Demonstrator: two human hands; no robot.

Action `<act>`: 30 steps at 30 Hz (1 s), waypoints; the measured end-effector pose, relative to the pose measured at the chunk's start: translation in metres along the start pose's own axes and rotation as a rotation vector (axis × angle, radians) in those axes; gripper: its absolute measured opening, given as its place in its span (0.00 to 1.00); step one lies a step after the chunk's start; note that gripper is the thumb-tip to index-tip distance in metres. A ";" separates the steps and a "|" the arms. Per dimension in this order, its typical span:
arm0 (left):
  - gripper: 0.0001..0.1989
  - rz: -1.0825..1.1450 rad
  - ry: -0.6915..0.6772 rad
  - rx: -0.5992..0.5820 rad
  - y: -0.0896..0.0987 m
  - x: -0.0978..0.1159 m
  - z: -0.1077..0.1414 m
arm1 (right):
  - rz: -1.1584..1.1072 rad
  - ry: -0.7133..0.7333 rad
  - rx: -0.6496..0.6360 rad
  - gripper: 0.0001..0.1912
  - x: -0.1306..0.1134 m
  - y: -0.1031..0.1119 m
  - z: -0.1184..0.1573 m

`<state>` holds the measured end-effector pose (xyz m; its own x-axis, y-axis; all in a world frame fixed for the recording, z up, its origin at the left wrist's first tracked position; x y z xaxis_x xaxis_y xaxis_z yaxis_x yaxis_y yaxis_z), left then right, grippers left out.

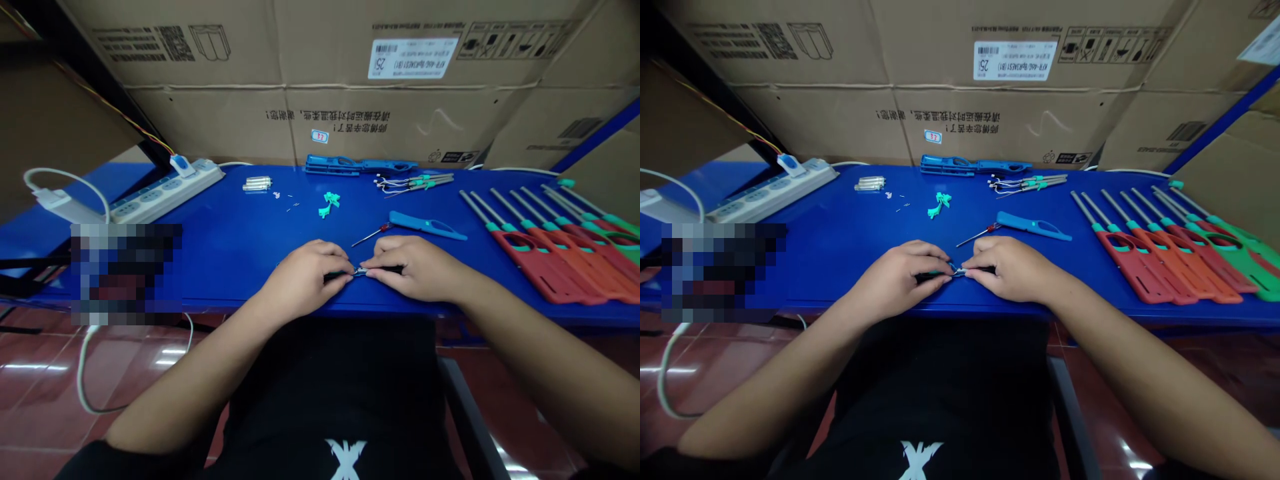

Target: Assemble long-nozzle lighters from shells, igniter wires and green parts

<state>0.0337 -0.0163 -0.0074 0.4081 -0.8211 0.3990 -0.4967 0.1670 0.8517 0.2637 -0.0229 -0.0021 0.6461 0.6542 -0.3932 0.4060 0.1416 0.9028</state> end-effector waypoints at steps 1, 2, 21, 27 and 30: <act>0.09 0.006 -0.003 0.001 -0.001 -0.001 0.000 | -0.004 -0.002 -0.001 0.13 0.000 0.000 0.000; 0.10 0.016 -0.003 0.000 -0.001 -0.002 0.000 | -0.011 -0.003 -0.005 0.13 -0.001 0.001 0.000; 0.11 0.003 -0.017 -0.010 -0.002 -0.003 0.001 | 0.015 -0.075 -0.050 0.11 -0.010 0.002 -0.005; 0.10 0.029 0.025 -0.002 0.001 -0.001 0.001 | 0.088 -0.115 -0.075 0.11 -0.012 0.003 -0.006; 0.14 0.025 0.034 -0.015 0.002 0.000 0.002 | 0.100 -0.124 -0.065 0.11 -0.011 0.001 -0.005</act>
<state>0.0317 -0.0171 -0.0064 0.4215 -0.7977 0.4313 -0.4955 0.1957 0.8463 0.2538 -0.0264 0.0038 0.7578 0.5711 -0.3157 0.2956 0.1309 0.9463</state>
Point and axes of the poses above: each hand's wrist, its own z-axis away from the middle knuckle, its own y-axis out of the back of the hand, x = y × z, the point moved 1 cm from there along -z, towards the middle knuckle, and after that the axes turned 3 degrees about -y, right-handed, at the moved point
